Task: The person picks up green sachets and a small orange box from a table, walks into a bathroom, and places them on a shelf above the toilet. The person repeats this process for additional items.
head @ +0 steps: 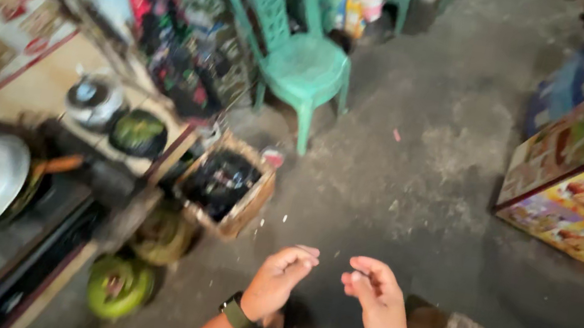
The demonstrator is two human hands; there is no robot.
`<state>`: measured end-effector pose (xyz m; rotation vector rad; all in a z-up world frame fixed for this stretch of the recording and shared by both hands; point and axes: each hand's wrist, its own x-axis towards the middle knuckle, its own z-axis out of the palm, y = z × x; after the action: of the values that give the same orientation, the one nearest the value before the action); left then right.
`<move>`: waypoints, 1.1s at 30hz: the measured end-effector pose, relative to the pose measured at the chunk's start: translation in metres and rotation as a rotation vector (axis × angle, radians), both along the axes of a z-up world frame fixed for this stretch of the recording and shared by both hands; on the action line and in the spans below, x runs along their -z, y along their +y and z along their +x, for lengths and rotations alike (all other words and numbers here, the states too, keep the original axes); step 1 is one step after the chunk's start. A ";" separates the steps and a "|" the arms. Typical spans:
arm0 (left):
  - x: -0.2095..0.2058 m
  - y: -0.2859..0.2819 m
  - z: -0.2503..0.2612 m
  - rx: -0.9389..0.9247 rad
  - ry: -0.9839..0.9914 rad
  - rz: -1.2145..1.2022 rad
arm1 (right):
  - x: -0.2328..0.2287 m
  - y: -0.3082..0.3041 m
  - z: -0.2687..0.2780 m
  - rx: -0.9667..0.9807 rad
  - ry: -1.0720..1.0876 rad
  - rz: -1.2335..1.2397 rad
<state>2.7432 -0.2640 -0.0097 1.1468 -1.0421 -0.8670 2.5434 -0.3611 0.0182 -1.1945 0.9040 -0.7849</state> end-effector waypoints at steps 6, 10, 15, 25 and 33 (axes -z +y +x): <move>-0.017 -0.124 0.051 0.136 0.134 0.384 | 0.026 -0.096 0.024 0.120 0.095 0.119; 0.000 -0.192 0.063 0.285 0.133 0.378 | 0.069 -0.143 0.006 0.165 0.094 0.040; 0.015 -0.286 0.076 0.378 0.206 0.080 | 0.069 -0.239 0.011 0.295 -0.021 0.096; -0.024 -0.511 0.055 0.195 0.307 0.251 | -0.012 -0.481 0.027 0.141 -0.002 0.115; 0.018 -0.630 0.027 0.101 0.352 0.304 | 0.020 -0.599 0.009 0.023 0.190 0.073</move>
<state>2.7697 -0.8940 -0.0279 1.1441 -0.6962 -1.2890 2.5523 -0.9597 -0.0015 -1.2106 1.0952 -0.6582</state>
